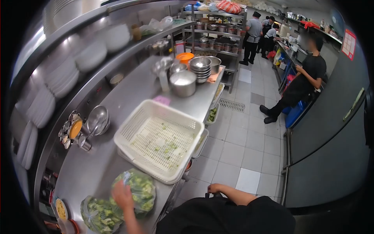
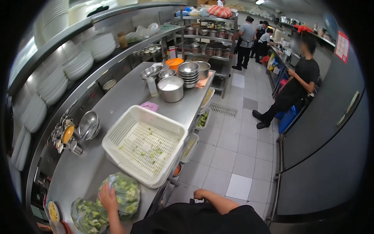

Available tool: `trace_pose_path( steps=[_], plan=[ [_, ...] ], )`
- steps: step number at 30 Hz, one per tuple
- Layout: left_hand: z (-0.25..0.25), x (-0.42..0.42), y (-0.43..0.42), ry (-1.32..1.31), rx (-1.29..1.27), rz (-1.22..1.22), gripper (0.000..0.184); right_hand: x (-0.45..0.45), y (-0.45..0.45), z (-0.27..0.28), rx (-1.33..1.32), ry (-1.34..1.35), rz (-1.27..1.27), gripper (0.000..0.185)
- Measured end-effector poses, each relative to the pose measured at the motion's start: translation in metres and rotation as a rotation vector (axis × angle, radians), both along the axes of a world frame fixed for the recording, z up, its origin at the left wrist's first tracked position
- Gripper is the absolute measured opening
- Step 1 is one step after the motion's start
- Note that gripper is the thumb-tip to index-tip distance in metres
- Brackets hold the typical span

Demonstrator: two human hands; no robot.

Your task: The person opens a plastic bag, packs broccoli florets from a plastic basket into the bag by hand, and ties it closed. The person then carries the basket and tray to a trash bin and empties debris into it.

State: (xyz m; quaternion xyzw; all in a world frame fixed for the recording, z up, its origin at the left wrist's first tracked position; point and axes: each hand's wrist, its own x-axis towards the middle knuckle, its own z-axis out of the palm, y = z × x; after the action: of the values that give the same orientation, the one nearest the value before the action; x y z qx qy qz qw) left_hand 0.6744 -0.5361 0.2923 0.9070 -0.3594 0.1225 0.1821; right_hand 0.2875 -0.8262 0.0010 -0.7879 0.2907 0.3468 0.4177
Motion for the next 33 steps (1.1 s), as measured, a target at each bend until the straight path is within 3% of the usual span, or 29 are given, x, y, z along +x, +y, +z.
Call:
trace_pose_path(
  steps=[2,4,6,9,11,13,18,19,21,29,33],
  plan=[
    [-0.009,-0.002,0.001,-0.003,-0.019,0.033,0.048,-0.052,-0.016,-0.004,-0.012,-0.157,0.019,0.031],
    [-0.019,-0.008,0.003,-0.076,-0.088,0.116,0.046,-0.115,-0.041,-0.101,0.086,0.030,0.049,0.034],
    [-0.016,-0.019,-0.003,-0.053,0.006,0.174,0.046,-0.156,-0.053,-0.088,0.095,0.260,-0.349,0.036],
    [-0.009,-0.021,-0.011,0.032,0.162,0.264,0.047,-0.226,-0.076,-0.080,0.052,0.173,-0.242,0.037],
    [-0.004,-0.020,-0.015,0.097,0.221,0.293,0.048,-0.258,-0.089,-0.087,0.054,0.323,-0.414,0.036],
    [0.000,-0.020,-0.018,0.168,0.248,0.312,0.051,-0.271,-0.100,-0.073,0.048,0.351,-0.432,0.036],
    [-0.014,-0.004,-0.015,0.157,0.265,0.320,0.051,-0.256,-0.106,-0.063,0.070,0.298,-0.473,0.032],
    [-0.015,-0.004,-0.014,0.134,0.269,0.322,0.050,-0.243,-0.106,-0.071,0.102,0.297,-0.496,0.030],
    [-0.022,0.002,-0.012,0.113,0.260,0.331,0.050,-0.223,-0.103,-0.112,0.115,0.205,-0.310,0.030],
    [-0.024,-0.007,-0.011,0.060,0.211,0.336,0.050,-0.161,-0.100,-0.022,0.158,0.106,-0.310,0.031],
    [-0.021,-0.012,-0.010,0.042,0.169,0.323,0.050,-0.187,-0.117,-0.058,0.096,0.156,-0.325,0.031]
  ],
)
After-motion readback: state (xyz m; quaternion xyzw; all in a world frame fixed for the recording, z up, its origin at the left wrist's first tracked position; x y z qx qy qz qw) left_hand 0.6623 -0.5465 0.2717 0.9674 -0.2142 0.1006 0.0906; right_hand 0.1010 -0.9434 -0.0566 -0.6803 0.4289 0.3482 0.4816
